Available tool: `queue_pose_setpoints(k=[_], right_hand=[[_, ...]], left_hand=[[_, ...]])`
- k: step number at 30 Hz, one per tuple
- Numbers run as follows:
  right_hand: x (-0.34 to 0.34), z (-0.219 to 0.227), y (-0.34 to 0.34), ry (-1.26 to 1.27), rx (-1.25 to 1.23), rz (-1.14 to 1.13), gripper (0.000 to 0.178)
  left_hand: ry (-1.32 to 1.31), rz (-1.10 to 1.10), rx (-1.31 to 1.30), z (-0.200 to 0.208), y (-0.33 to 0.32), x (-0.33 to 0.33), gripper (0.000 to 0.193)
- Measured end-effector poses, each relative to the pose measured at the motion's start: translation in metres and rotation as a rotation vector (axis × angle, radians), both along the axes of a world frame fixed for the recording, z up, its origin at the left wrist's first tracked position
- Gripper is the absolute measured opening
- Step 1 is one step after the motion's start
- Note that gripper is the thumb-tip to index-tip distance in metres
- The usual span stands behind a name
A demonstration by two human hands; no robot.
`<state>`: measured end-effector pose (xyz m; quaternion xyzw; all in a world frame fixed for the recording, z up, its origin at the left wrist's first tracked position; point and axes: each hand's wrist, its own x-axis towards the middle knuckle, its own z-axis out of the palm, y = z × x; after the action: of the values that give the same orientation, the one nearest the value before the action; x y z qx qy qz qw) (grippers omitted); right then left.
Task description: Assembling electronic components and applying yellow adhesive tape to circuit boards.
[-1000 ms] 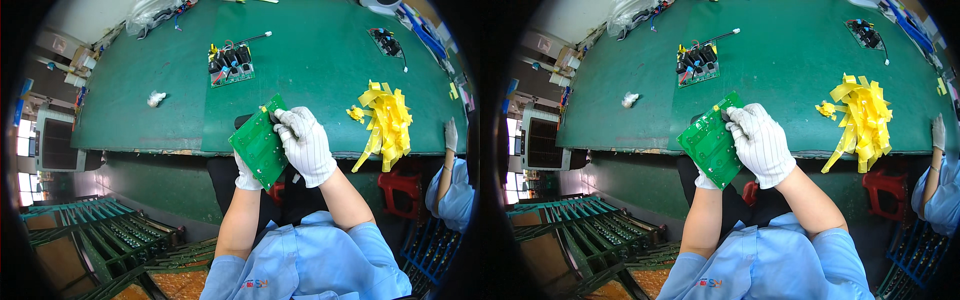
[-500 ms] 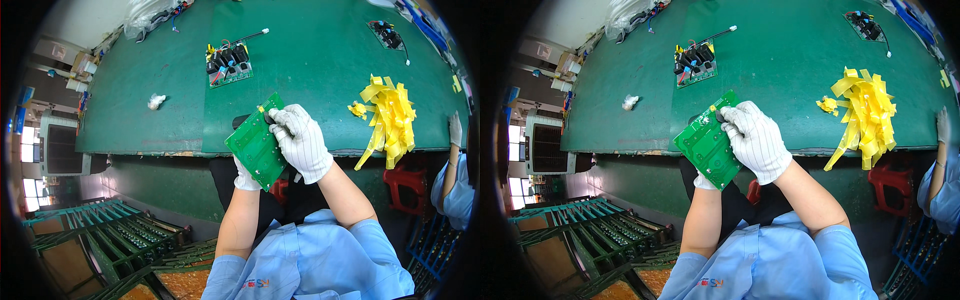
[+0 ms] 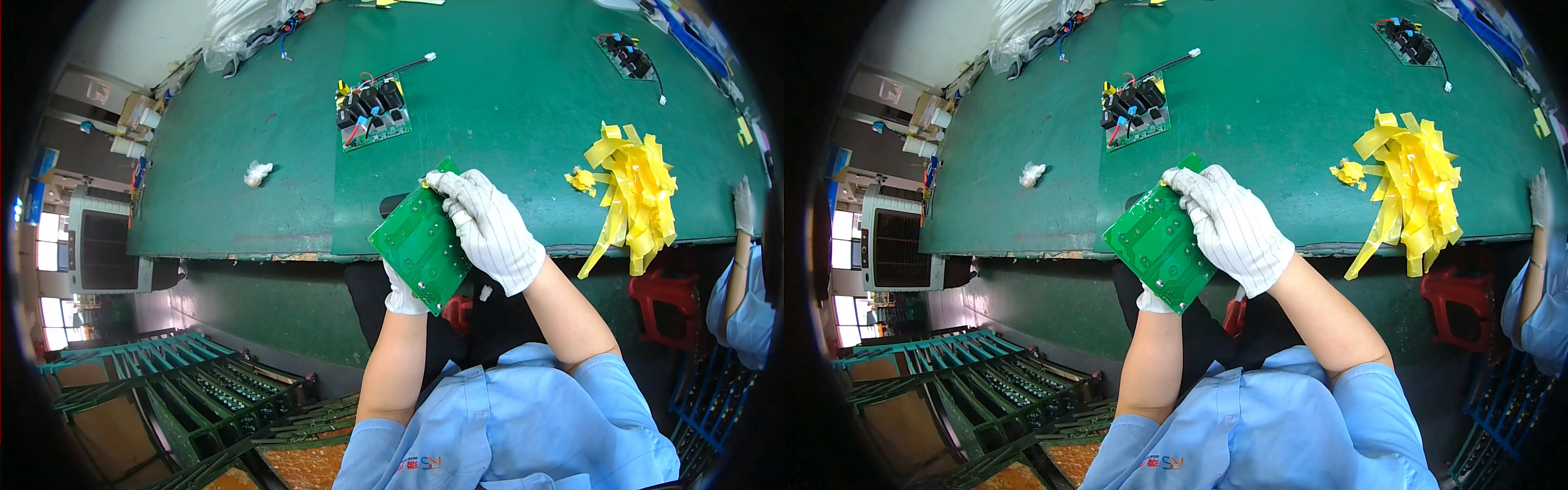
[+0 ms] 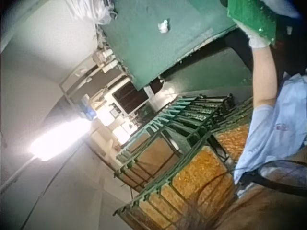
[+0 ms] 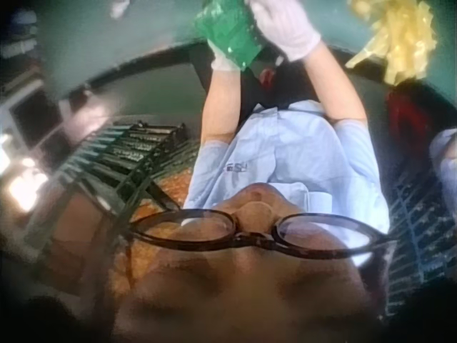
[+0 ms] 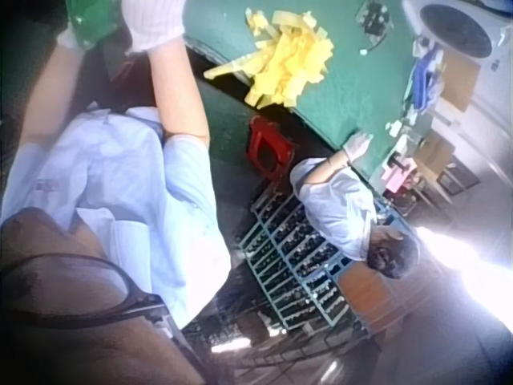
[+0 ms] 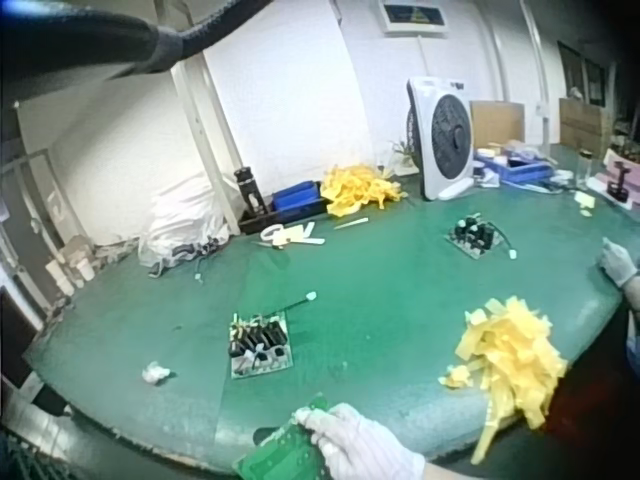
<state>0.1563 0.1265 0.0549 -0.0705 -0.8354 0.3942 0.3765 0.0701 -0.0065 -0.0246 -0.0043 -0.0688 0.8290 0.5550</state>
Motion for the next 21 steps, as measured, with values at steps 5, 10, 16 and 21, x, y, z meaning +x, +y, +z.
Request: queue_pose_setpoints(k=[5,10,16,21], right_hand=[[0.002,0.001,0.003,0.055,-0.022,0.01,0.037],[0.007,0.016,0.009,-0.119,-0.389,0.122,0.034],[0.049,0.024,0.048,-0.149,-0.203,-0.14,0.033],[0.108,0.014,0.081,-0.224,0.246,-0.577,0.027]], left_hand=[[0.049,-0.014,0.005,0.0,0.0,0.0,0.072],[0.076,-0.024,0.047,0.004,0.005,0.001,0.072],[0.447,0.166,-0.308,0.018,0.008,0.002,0.065],[0.316,0.091,-0.186,0.019,0.0,-0.005,0.06]])
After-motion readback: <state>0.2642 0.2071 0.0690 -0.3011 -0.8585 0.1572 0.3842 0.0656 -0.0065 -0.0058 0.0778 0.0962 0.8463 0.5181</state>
